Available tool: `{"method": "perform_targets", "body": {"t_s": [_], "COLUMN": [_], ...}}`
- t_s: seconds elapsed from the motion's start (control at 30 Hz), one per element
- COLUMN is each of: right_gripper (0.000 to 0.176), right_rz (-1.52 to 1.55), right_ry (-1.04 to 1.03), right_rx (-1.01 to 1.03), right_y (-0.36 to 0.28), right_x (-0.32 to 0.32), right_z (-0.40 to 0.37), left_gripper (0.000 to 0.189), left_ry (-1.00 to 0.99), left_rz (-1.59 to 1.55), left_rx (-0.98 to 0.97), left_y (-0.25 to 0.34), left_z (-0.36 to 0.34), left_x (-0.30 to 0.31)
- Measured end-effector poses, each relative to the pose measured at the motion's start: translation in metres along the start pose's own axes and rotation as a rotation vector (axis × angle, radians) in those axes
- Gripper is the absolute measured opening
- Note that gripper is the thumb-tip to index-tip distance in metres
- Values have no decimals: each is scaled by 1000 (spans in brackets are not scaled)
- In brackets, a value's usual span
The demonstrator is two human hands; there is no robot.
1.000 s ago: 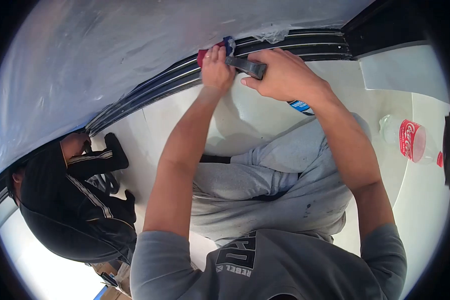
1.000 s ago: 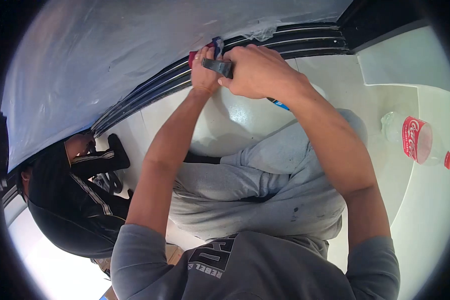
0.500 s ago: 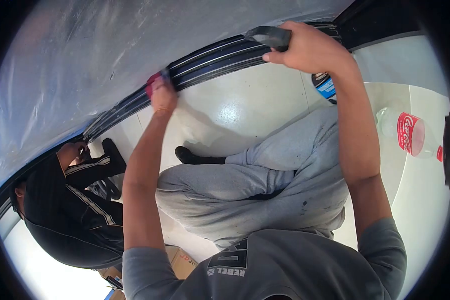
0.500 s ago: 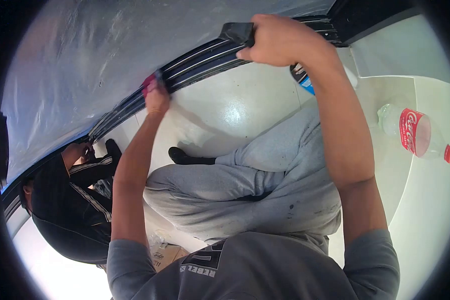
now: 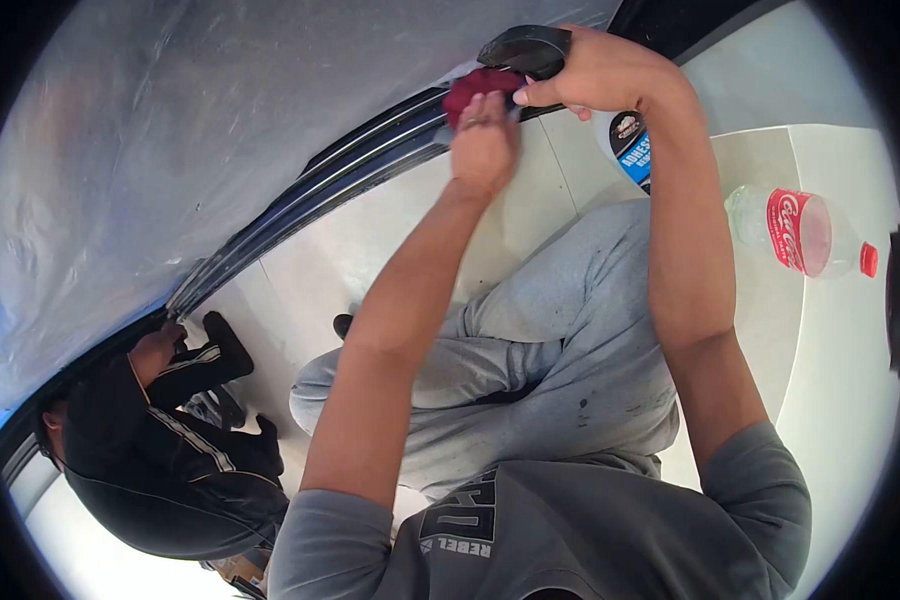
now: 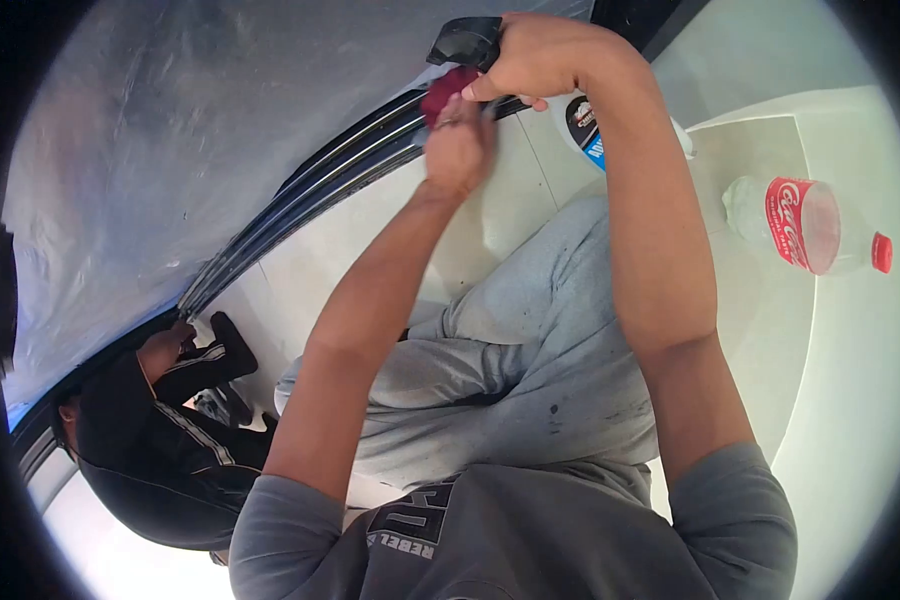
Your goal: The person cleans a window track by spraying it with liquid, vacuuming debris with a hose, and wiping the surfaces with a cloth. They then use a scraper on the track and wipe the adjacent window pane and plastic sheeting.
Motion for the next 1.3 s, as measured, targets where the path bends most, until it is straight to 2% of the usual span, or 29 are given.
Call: {"method": "perform_targets", "body": {"t_s": [0.03,0.1,0.13,0.17,0.23,0.3,0.37,0.47,0.53,0.6,0.67,0.77,0.83,0.93,0.97,1.07,1.1,1.23,1.27,1.3], "right_gripper": [40,38,37,36,35,35,36,38,38,38,39,40,41,42,43,44,44,44,43,43], "right_rz": [7,86,123,118,109,122,115,94,94,105,93,56,61,50,49,43,35,-10,-15,-21], "right_ry": [-38,7,30,39,57,46,26,11,54,43,4,-49,-45,-45,-62,-86,-79,-55,-52,-50], "right_rx": [2,37,54,54,53,59,57,57,68,84,88,74,44,22,31,47,40,15,14,12], "right_y": [1,-4,-7,-8,-10,-15,-16,-15,-16,-17,-15,-3,-1,-3,-3,-4,-4,-10,-13,-16], "right_x": [1,2,2,2,2,5,9,8,6,6,4,1,-1,-4,-5,-7,-8,-7,-7,-6], "right_z": [2,-6,-9,-9,-10,-13,-15,-13,-13,-14,-10,3,3,3,4,7,7,6,4,2], "left_gripper": [44,39,35,34,34,33,34,38,41,43,39,36,45,51,53,54,51,54,53,54], "left_ry": [63,62,0,108,134,88,24,-10,7,80,28,66,1,-74,-115,-30,-99,-167,-201,-173], "left_rz": [53,55,123,193,478,517,546,561,601,471,364,226,134,102,55,153,168,406,333,411], "left_rx": [15,52,160,94,15,119,200,309,396,291,261,238,78,20,-30,19,112,347,426,479], "left_y": [-19,-51,-66,-93,-123,-168,-177,-170,-168,-153,-100,-32,-9,-5,-15,-64,-85,-203,-216,-220], "left_z": [-4,-15,-19,-26,-37,-44,-46,-44,-38,-26,-8,13,26,24,21,-9,-18,-60,-63,-66], "left_x": [10,45,60,63,87,99,109,118,97,75,56,12,-18,-11,0,45,64,119,132,132]}}
Point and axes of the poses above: each hand's wrist, its own z-axis towards the middle knuckle, its own x-axis out of the back of the hand, y = z × x, the point moved 3 cm from there along z, towards the middle knuckle, and after that the axes turned 10 degrees about x, right-handed, at the moved point
